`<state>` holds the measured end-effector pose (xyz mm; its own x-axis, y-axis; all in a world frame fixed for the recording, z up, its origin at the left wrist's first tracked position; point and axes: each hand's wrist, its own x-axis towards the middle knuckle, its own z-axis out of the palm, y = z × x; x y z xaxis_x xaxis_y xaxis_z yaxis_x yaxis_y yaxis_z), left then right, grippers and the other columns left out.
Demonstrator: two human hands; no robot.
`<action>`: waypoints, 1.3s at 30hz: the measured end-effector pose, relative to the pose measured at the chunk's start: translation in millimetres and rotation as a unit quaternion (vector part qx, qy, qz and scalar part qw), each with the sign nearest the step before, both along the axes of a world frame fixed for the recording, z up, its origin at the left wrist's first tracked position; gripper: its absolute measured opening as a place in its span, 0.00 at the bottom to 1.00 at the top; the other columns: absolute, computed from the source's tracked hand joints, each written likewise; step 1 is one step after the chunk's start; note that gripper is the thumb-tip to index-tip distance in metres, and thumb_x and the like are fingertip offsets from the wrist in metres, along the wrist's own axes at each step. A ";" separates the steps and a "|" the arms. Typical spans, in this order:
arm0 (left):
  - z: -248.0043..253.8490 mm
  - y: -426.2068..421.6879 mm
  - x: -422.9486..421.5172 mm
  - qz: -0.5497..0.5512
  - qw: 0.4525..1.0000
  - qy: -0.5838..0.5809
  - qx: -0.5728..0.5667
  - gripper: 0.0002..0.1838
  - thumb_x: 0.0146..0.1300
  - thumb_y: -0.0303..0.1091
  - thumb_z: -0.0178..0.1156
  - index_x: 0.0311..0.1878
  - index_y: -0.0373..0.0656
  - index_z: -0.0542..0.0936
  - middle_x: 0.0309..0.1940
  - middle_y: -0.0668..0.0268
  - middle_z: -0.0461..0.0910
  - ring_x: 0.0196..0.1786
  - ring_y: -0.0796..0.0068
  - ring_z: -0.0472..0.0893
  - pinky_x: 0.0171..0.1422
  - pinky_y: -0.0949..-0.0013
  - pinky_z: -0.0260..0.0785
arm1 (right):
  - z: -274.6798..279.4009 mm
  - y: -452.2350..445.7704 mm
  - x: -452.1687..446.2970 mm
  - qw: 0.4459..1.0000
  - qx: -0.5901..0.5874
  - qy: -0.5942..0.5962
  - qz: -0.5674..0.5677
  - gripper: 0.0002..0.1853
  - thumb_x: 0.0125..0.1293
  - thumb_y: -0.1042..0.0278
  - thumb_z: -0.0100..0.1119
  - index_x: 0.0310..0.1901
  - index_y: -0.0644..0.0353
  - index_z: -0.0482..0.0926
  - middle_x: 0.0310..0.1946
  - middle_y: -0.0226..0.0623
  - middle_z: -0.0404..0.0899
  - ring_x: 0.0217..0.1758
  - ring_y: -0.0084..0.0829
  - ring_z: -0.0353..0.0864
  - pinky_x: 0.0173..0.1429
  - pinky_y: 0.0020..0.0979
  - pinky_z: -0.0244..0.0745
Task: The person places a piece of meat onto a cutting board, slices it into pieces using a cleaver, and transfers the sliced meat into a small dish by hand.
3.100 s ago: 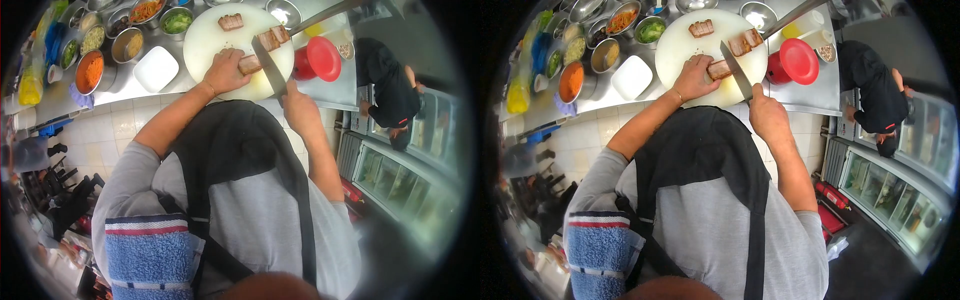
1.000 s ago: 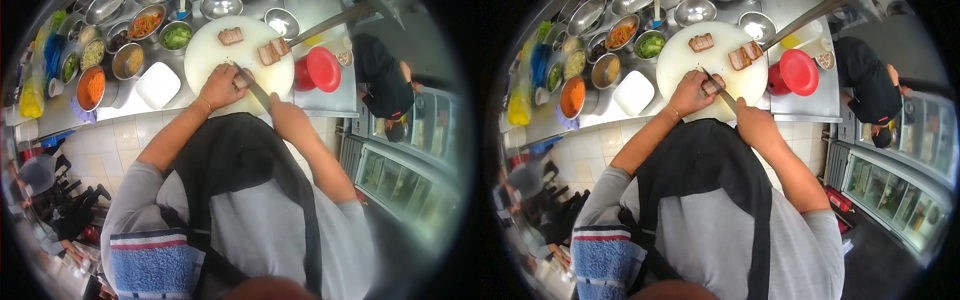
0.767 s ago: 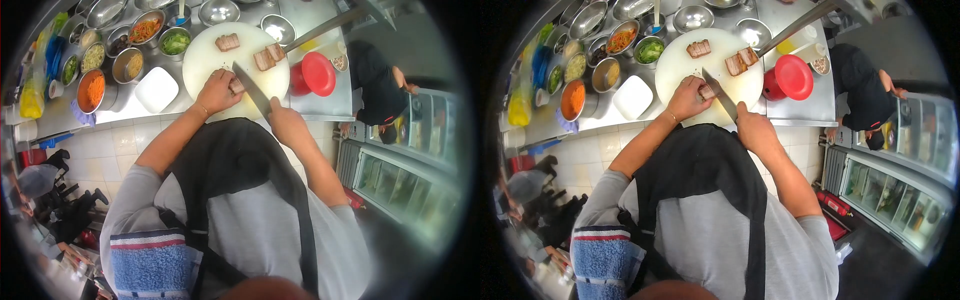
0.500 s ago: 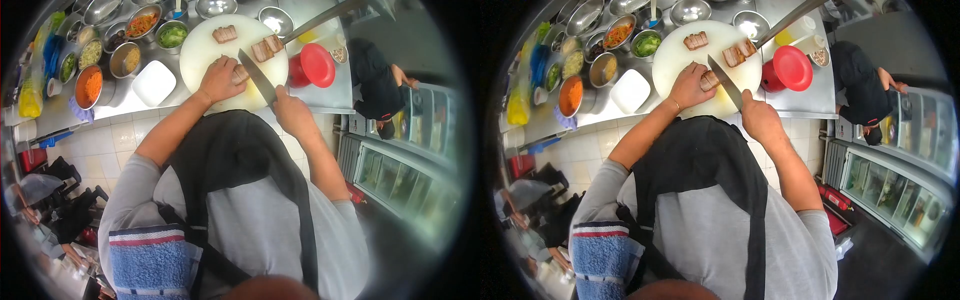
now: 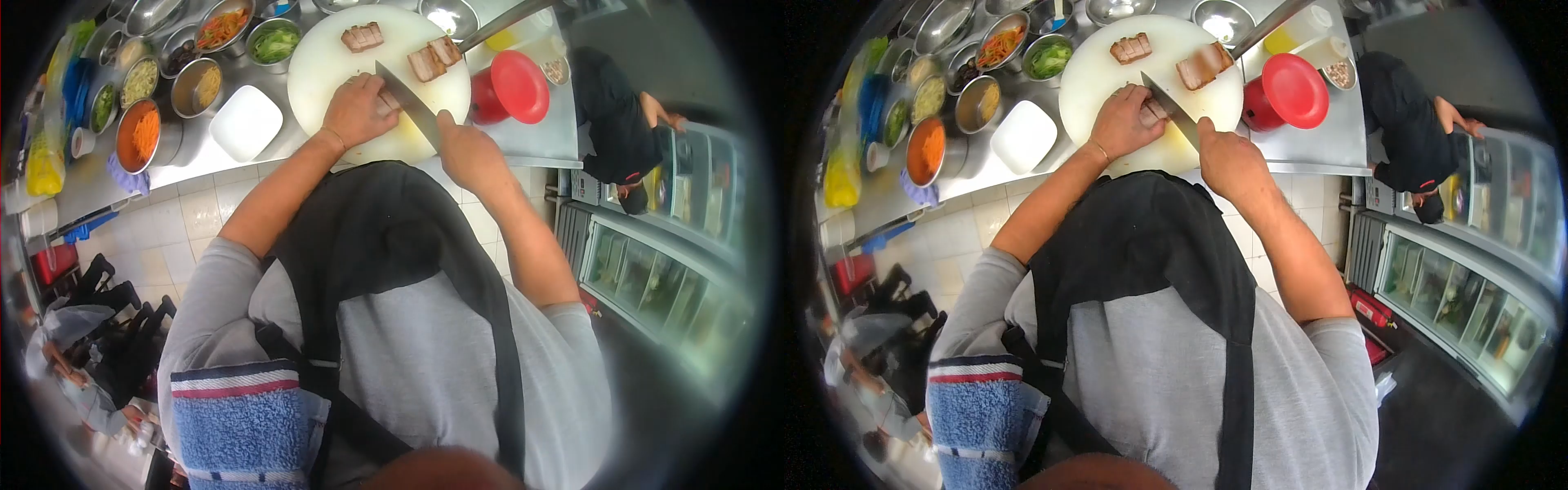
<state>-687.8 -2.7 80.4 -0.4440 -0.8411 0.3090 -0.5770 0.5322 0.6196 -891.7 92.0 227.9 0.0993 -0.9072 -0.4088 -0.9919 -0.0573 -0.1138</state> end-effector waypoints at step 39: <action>2.2 15.4 27.4 0.011 1.000 0.016 -0.001 0.22 0.55 0.42 0.78 0.47 0.39 0.83 0.44 0.56 0.85 0.50 0.52 0.84 0.59 0.54 0.78 | -2.1 -5.3 25.1 0.998 0.058 -0.012 0.012 0.13 0.70 0.78 0.54 0.54 0.65 0.69 0.37 0.63 0.88 0.46 0.61 0.91 0.52 0.57 0.85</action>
